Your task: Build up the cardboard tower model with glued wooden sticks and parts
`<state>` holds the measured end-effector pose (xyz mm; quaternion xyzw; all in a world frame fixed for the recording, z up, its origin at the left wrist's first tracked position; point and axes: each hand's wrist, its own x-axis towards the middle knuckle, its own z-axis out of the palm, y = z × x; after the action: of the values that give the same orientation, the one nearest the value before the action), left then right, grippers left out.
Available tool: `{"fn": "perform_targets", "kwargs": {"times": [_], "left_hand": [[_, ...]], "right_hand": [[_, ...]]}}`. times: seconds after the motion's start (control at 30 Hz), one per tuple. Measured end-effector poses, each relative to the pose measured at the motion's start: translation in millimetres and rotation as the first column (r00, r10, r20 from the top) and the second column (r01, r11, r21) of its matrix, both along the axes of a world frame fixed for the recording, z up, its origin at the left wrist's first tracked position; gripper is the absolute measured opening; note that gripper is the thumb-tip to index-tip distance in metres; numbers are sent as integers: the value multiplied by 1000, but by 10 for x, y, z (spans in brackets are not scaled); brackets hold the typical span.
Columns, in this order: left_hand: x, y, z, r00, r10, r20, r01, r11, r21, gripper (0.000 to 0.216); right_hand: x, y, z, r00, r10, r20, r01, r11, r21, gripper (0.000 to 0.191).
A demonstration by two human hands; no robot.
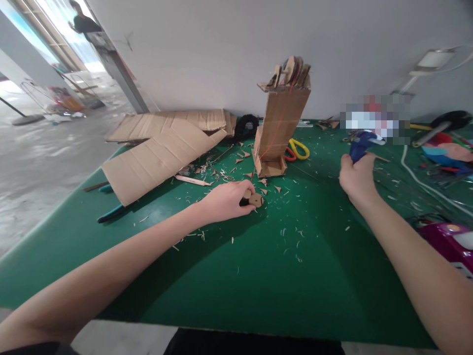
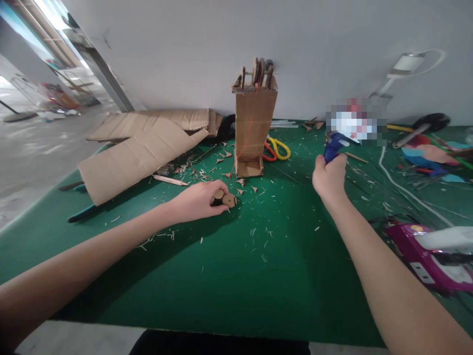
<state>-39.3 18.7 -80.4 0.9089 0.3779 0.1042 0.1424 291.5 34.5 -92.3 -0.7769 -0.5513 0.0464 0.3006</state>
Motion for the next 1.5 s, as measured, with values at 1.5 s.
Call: {"fn": "perform_targets", "kwargs": {"times": [1.5], "left_hand": [[18,-47,-60,989,53,139,-30,987,-160,32]], "right_hand": [[69,12,-67,919,-127,372,187,974,-130,42]]}}
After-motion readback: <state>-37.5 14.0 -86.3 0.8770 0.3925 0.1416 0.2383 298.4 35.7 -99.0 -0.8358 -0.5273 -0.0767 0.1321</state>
